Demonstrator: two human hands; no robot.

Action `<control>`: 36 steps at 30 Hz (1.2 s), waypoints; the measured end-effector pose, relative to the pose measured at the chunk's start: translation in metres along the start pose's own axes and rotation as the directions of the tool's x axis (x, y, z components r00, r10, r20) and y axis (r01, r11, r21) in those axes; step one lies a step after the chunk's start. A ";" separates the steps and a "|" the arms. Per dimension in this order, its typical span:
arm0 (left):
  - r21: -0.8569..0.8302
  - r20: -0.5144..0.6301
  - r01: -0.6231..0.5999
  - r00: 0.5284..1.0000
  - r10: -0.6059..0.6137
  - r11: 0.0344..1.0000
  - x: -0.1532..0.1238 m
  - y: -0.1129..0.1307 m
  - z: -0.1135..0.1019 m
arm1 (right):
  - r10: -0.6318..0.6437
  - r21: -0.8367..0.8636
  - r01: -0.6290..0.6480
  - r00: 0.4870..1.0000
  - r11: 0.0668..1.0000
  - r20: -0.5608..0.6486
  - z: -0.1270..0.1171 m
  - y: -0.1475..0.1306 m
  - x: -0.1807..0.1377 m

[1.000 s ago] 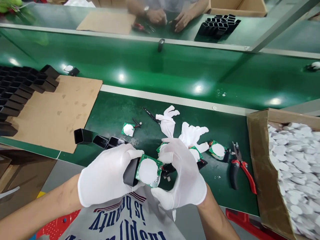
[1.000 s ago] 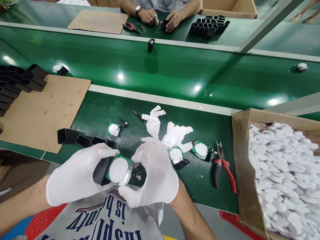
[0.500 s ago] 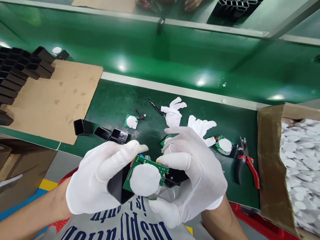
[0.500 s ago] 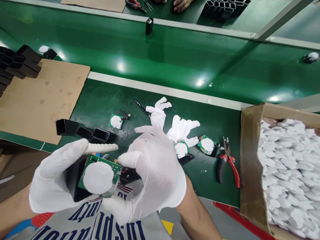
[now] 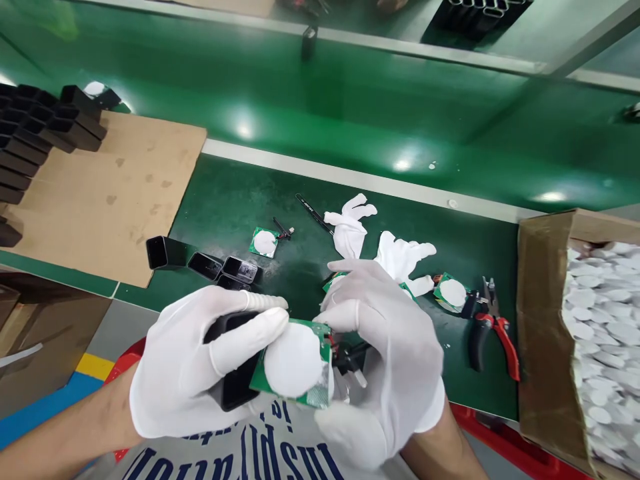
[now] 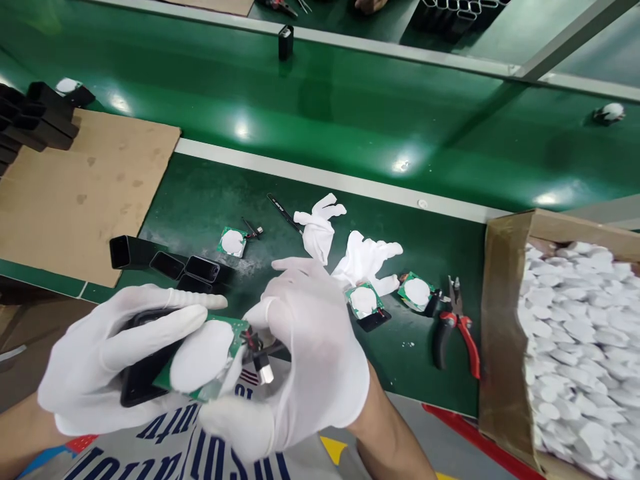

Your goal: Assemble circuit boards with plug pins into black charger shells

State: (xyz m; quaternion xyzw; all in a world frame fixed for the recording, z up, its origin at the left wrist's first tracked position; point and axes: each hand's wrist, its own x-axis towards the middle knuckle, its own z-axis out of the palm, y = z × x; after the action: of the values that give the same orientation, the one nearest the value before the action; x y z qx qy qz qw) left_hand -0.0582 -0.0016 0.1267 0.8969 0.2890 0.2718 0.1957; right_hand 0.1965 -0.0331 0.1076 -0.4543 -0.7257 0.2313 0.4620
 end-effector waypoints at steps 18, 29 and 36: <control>-0.527 0.252 0.467 0.884 -0.395 0.710 -0.072 0.026 0.040 | 0.411 -0.826 -0.299 0.907 0.478 -0.091 -0.022 0.035 0.049; -0.756 0.428 0.587 0.778 -0.461 0.290 -0.065 0.022 0.072 | 0.521 -0.881 -0.170 0.848 0.442 0.098 -0.008 0.025 -0.034; -0.868 0.458 0.489 0.721 -0.519 -0.086 -0.041 0.035 0.108 | 0.308 -0.808 -0.129 0.949 0.575 0.068 -0.007 0.023 -0.045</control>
State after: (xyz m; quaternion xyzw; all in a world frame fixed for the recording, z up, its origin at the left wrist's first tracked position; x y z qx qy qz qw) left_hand -0.0070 -0.0741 0.0458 0.3707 0.3594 0.3051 0.8002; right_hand 0.2203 -0.0621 0.0734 -0.6722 -0.7329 -0.0152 0.1034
